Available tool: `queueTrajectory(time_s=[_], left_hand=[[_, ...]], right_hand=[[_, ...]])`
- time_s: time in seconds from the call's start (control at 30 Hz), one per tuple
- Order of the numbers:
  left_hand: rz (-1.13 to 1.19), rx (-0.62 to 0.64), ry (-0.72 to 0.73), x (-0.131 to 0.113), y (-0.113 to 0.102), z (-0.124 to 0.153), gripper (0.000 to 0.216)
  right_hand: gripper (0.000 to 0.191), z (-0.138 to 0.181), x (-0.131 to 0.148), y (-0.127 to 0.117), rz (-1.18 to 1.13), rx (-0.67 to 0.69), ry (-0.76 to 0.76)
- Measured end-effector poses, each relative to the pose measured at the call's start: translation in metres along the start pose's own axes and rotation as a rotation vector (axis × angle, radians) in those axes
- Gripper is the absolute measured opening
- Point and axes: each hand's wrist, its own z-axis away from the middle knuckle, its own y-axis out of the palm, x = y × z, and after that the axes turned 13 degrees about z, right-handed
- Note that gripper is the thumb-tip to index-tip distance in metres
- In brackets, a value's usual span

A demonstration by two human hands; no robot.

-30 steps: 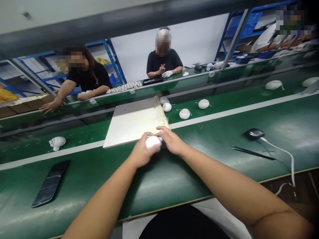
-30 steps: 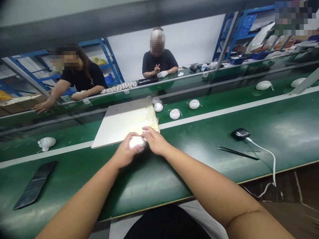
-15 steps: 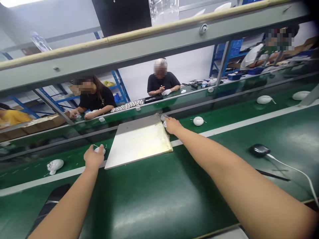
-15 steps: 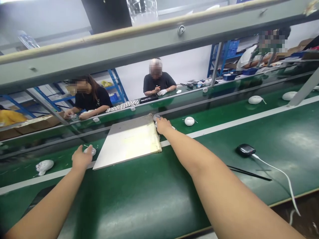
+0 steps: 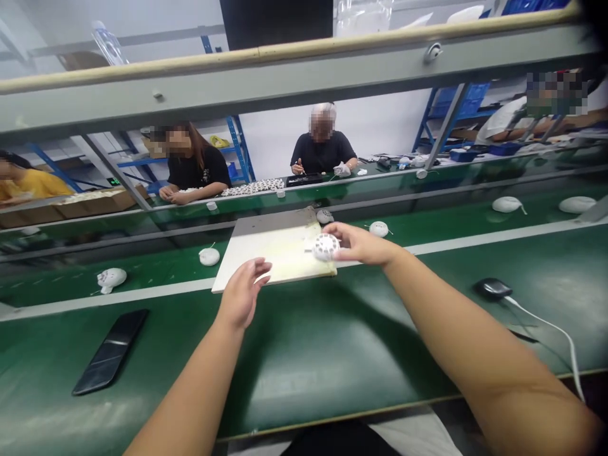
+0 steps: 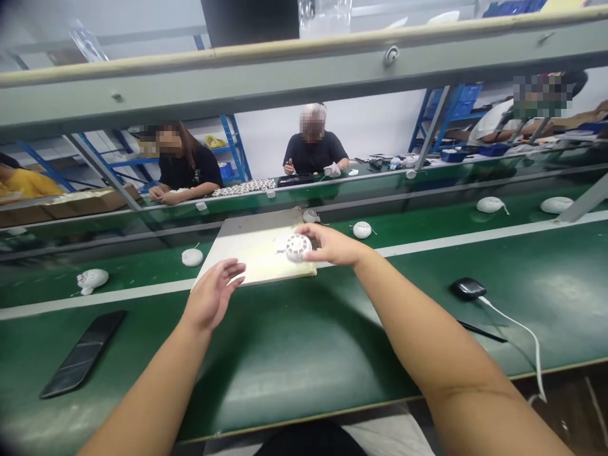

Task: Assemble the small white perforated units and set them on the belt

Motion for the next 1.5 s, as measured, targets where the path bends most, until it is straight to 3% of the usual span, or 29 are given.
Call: queueTrajectory(time_s=[0.1,0.17,0.2,0.27,0.37,0.43,0.63,0.77,0.87,0.97,1.07,1.33,1.5], left_hand=[[0.151,0.241,-0.399,0.006,0.024,0.0,0.059],[0.185,0.463,-0.648,0.017,0.037,0.005,0.073],[0.188,0.538,-0.7,0.023,0.042,0.009,0.076],[0.193,0.553,-0.614,0.035,0.048,0.017,0.069],[0.19,0.394,-0.183,0.049,0.049,0.024,0.054],[0.122,0.332,0.043,0.056,0.048,0.023,0.056],[-0.145,0.388,0.25,0.06,0.039,0.021,0.058],[-0.32,0.527,0.447,0.047,0.041,0.022,0.058],[-0.326,0.541,0.472,0.045,0.047,0.025,0.044],[-0.188,0.384,0.387,0.049,0.053,0.03,0.046],[-0.15,0.364,0.297,0.053,0.06,0.039,0.046],[-0.31,0.381,0.364,0.061,0.072,0.052,0.044],[-0.402,0.443,0.362,0.058,0.064,0.044,0.041]], right_hand=[[0.061,0.037,0.043,0.012,-0.008,0.159,-0.208],[0.063,0.05,0.06,0.021,0.042,0.161,-0.255],[0.063,0.054,0.064,0.026,0.044,0.145,-0.261],[0.06,0.057,0.061,0.037,-0.042,0.072,-0.242],[0.05,0.057,0.044,0.057,-0.34,-0.133,-0.136],[0.046,0.054,0.032,0.072,-0.477,-0.224,-0.031],[0.045,0.047,0.027,0.101,-0.54,-0.212,0.198],[0.05,0.048,0.032,0.107,-0.624,-0.167,0.224],[0.042,0.047,0.032,0.112,-0.673,-0.153,0.202],[0.038,0.045,0.033,0.118,-0.594,-0.361,0.244],[0.045,0.042,0.038,0.126,-0.51,-0.539,0.203],[0.05,0.045,0.048,0.148,-0.384,-0.561,0.176],[0.052,0.044,0.041,0.144,-0.279,-0.531,0.194]])
